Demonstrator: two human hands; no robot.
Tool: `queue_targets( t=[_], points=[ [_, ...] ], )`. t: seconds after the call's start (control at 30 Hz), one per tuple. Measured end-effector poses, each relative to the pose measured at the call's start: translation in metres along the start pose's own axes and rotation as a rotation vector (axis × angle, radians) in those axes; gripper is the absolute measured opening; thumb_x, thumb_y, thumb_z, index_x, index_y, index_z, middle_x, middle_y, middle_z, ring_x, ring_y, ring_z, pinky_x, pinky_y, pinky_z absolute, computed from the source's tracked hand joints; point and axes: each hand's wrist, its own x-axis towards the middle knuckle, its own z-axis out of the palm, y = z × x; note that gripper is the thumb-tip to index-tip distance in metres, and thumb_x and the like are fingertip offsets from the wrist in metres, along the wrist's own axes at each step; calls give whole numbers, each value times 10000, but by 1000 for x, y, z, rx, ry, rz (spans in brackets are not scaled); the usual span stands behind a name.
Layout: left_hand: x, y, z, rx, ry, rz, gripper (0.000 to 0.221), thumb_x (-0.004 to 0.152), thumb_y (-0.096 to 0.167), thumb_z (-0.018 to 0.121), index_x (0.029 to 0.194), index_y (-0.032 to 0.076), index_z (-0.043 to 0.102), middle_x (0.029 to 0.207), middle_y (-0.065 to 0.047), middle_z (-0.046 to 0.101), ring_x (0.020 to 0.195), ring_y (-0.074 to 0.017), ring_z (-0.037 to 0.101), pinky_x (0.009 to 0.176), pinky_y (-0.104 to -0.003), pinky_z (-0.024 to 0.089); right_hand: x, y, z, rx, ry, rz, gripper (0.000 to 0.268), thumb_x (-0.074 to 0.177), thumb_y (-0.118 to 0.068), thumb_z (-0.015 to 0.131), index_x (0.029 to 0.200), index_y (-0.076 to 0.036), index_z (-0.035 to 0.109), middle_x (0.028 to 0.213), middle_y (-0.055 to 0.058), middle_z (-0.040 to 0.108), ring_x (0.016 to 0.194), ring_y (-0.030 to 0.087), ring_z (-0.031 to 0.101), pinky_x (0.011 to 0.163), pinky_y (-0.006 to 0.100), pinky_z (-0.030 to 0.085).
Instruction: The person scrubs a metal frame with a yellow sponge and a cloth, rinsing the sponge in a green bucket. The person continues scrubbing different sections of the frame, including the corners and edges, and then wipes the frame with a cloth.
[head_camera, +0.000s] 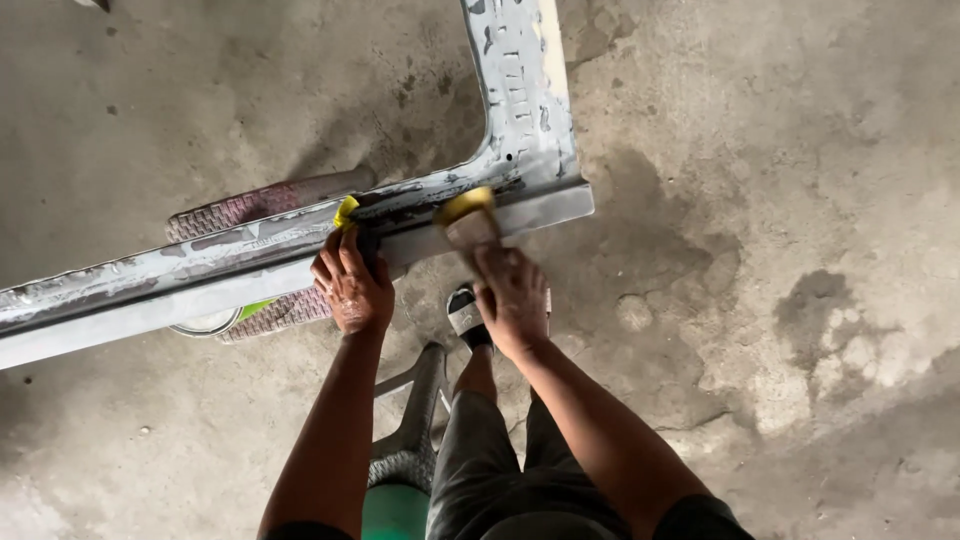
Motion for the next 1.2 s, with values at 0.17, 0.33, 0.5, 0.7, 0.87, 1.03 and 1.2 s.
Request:
queue_targets(
  t=[0.17, 0.33, 0.5, 0.7, 0.87, 1.03, 1.2],
  points=[
    [0, 2, 7, 21, -1, -4, 625, 900, 183, 705, 1479, 109, 481, 1495, -167, 470, 1297, -430, 431, 1081, -582, 351, 13, 86, -21, -109, -41, -2, 711, 913, -242, 691, 1567, -280, 413, 1449, 124, 467, 1288, 346, 436, 1010, 550, 393],
    [-5, 28, 32, 24, -21, 10, 633, 905, 182, 690, 1493, 127, 464, 1501, -152, 463, 1312, -411, 433, 1086, -577, 354, 12, 87, -21, -143, 170, 261, 622, 963, -274, 680, 1537, -323, 447, 1471, 116, 472, 1262, 306, 442, 1011, 523, 422],
    [-7, 70, 44, 19, -103, 58, 703, 895, 235, 690, 1512, 138, 368, 1512, -154, 416, 1316, -403, 410, 1059, -593, 354, -2, 41, -19, -23, -37, 42, 615, 940, -308, 710, 1505, -279, 468, 1458, 186, 440, 1278, 365, 422, 993, 546, 473],
    [-7, 101, 83, 112, -331, 152, 691, 976, 224, 586, 1592, 127, 288, 1592, -202, 280, 1348, -442, 361, 1042, -645, 362, -2, 138, -52, -42, 152, 174, 705, 911, -203, 741, 1543, -279, 437, 1445, 172, 461, 1281, 354, 434, 953, 495, 464],
    [9, 205, 122, 148, -447, 370, 622, 998, 200, 495, 1581, 181, 279, 1634, -155, 207, 1392, -418, 338, 1093, -601, 335, 12, 133, -79, -7, 225, 152, 714, 925, -172, 740, 1565, -226, 429, 1432, 185, 466, 1255, 381, 448, 1031, 555, 421],
    [26, 222, 79, -75, -529, 355, 558, 985, 201, 469, 1536, 198, 381, 1643, -76, 352, 1449, -330, 400, 1168, -521, 376, 12, 122, -73, 53, 244, 165, 687, 938, -168, 741, 1562, -214, 459, 1415, 168, 479, 1283, 397, 456, 1090, 579, 412],
    [0, 53, 119, -28, -648, -52, 433, 1146, 336, 336, 1512, 106, 353, 1573, -174, 316, 1457, -441, 239, 1183, -584, 214, 24, 104, -64, -25, 123, 50, 653, 936, -201, 739, 1537, -173, 485, 1452, 233, 453, 1237, 437, 453, 1005, 594, 406]
  ],
)
